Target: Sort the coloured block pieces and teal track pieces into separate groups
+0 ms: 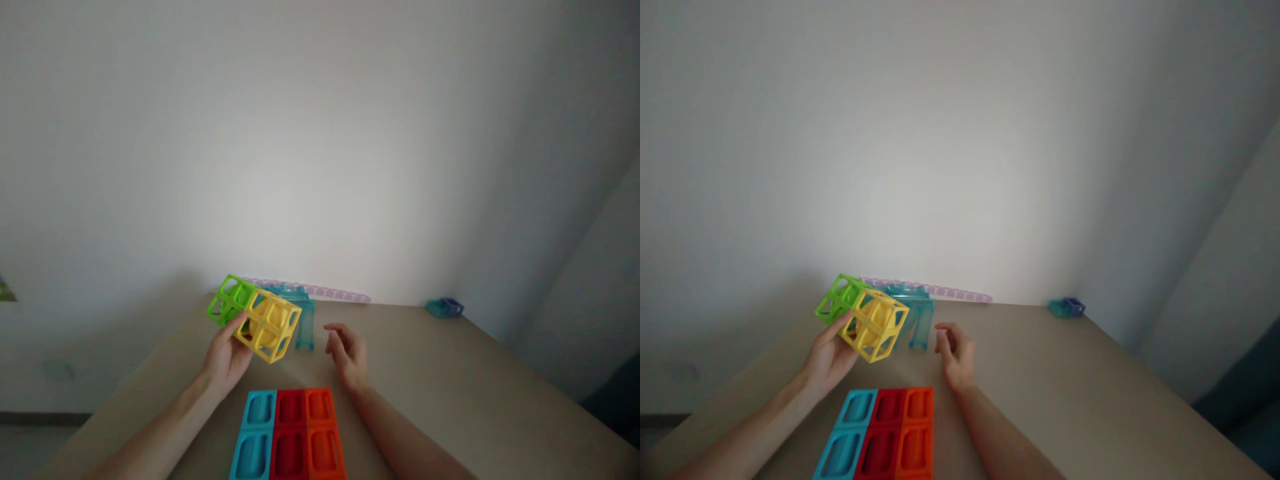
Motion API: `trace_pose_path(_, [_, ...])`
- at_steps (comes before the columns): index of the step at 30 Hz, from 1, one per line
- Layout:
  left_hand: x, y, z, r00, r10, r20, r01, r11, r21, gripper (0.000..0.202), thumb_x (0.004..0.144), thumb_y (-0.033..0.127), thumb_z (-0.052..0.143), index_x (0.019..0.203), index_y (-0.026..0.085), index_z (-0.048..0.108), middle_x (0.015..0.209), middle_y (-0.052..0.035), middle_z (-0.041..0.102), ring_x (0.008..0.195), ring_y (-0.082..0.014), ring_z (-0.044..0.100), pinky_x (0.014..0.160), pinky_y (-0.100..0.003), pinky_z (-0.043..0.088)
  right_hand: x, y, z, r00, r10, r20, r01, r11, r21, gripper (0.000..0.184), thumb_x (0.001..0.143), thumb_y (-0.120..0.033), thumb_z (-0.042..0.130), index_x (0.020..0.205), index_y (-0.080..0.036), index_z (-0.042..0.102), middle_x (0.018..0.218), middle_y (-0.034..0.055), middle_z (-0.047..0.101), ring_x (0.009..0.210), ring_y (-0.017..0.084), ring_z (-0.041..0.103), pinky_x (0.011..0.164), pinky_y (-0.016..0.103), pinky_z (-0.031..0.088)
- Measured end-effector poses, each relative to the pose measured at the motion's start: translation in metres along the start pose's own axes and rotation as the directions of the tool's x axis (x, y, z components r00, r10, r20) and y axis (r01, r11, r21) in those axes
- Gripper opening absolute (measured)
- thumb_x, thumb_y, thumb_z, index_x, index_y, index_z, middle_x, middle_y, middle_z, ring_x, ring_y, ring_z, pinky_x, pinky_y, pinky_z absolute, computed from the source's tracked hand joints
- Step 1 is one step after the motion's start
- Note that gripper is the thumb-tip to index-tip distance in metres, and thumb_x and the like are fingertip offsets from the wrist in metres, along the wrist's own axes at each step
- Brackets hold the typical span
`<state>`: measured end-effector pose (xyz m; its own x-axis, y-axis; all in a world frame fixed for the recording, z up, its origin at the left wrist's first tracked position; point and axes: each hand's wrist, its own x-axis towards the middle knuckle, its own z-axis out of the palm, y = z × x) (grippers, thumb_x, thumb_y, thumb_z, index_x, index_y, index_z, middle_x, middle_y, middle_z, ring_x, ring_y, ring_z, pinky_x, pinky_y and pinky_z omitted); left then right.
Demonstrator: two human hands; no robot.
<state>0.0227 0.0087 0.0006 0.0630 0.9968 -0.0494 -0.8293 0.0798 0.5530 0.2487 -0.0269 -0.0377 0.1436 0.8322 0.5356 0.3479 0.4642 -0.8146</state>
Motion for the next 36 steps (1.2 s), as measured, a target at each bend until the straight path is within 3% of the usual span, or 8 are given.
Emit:
trace_pose_path(3, [0.000, -0.001, 0.002, 0.999, 0.048, -0.003, -0.048, 0.998, 0.042, 0.023, 0.074, 0.010, 0.061, 0.097, 0.012, 0.065, 0.084, -0.0066, 0.073, 0.069, -0.0171, 0.068, 0.061, -0.026, 0.058, 0.017, 0.010, -0.002, 0.998, -0.031, -0.059, 0.027, 0.997, -0.068, 0.036, 0.091, -0.045, 0.043, 0.095, -0.014, 0.061, 0.055, -0.0019, 0.049, 0.051, 0.013, 0.048, 0.049, 0.023, 0.034])
trace_pose_path(8, [-0.003, -0.008, 0.003, 0.991, 0.135, 0.021, -0.136, 0.985, 0.108, 0.029, 0.063, 0.013, 0.073, 0.091, 0.013, 0.066, 0.079, -0.0036, 0.073, 0.063, -0.0158, 0.067, 0.057, -0.024, 0.056, 0.017, 0.003, 0.001, 0.993, -0.119, 0.019, 0.120, 0.983, -0.140, 0.032, 0.091, -0.043, 0.046, 0.093, -0.016, 0.063, 0.052, -0.0037, 0.046, 0.048, 0.012, 0.044, 0.051, 0.024, 0.032])
trace_pose_path(14, [0.000, -0.014, 0.003, 0.969, 0.229, 0.091, -0.240, 0.961, 0.139, 0.040, 0.056, 0.015, 0.082, 0.093, 0.015, 0.067, 0.083, -0.0021, 0.073, 0.073, -0.0170, 0.069, 0.066, -0.026, 0.056, 0.011, -0.013, 0.011, 0.961, -0.218, 0.171, 0.237, 0.966, -0.100, 0.044, 0.090, -0.044, 0.044, 0.127, -0.020, 0.051, 0.093, 0.0046, 0.063, 0.063, 0.013, 0.051, 0.060, 0.026, 0.041])
trace_pose_path(20, [-0.002, -0.018, 0.001, 0.956, 0.189, 0.225, -0.244, 0.937, 0.249, 0.044, 0.057, 0.017, 0.084, 0.098, 0.015, 0.066, 0.093, -0.0060, 0.073, 0.088, -0.0238, 0.069, 0.080, -0.034, 0.055, 0.013, -0.012, 0.026, 0.970, -0.060, 0.237, 0.036, 0.994, 0.104, 0.047, 0.089, -0.045, 0.051, 0.129, -0.022, 0.050, 0.110, 0.0078, 0.064, 0.087, 0.019, 0.061, 0.069, 0.030, 0.051])
trace_pose_path(23, [-0.002, -0.020, -0.003, 0.955, 0.129, 0.269, -0.216, 0.921, 0.324, 0.044, 0.057, 0.020, 0.084, 0.098, 0.015, 0.067, 0.096, -0.0077, 0.073, 0.092, -0.0264, 0.068, 0.082, -0.037, 0.053, 0.013, -0.012, 0.024, 0.964, -0.058, 0.261, -0.005, 0.972, 0.234, 0.048, 0.088, -0.044, 0.054, 0.130, -0.023, 0.048, 0.119, 0.0080, 0.061, 0.098, 0.022, 0.060, 0.076, 0.032, 0.051])
trace_pose_path(29, [-0.002, -0.016, -0.009, 0.942, 0.215, 0.257, -0.324, 0.778, 0.538, 0.046, 0.049, 0.019, 0.087, 0.092, 0.016, 0.070, 0.099, -0.0096, 0.073, 0.094, -0.0281, 0.067, 0.084, -0.035, 0.052, 0.014, -0.016, 0.014, 0.953, -0.223, 0.204, 0.235, 0.971, -0.036, 0.039, 0.088, -0.039, 0.054, 0.125, -0.023, 0.054, 0.113, 0.0070, 0.062, 0.098, 0.022, 0.056, 0.082, 0.034, 0.046])
trace_pose_path(32, [-0.009, -0.013, -0.007, 0.939, 0.145, 0.311, -0.314, 0.732, 0.604, 0.042, 0.052, 0.017, 0.085, 0.092, 0.017, 0.072, 0.098, -0.0092, 0.074, 0.092, -0.0273, 0.067, 0.083, -0.035, 0.052, 0.015, -0.025, 0.014, 0.941, -0.278, 0.195, 0.294, 0.954, -0.057, 0.041, 0.089, -0.037, 0.053, 0.128, -0.024, 0.052, 0.115, 0.0075, 0.060, 0.105, 0.023, 0.054, 0.090, 0.037, 0.043])
trace_pose_path(36, [-0.019, -0.012, -0.001, 0.932, 0.044, 0.359, -0.268, 0.750, 0.604, 0.045, 0.053, 0.017, 0.084, 0.096, 0.018, 0.072, 0.100, -0.0088, 0.073, 0.094, -0.0280, 0.067, 0.086, -0.036, 0.052, 0.013, -0.041, 0.016, 0.923, -0.301, 0.241, 0.314, 0.949, -0.016, 0.042, 0.090, -0.037, 0.052, 0.129, -0.024, 0.051, 0.119, 0.0085, 0.058, 0.109, 0.023, 0.053, 0.095, 0.038, 0.041])
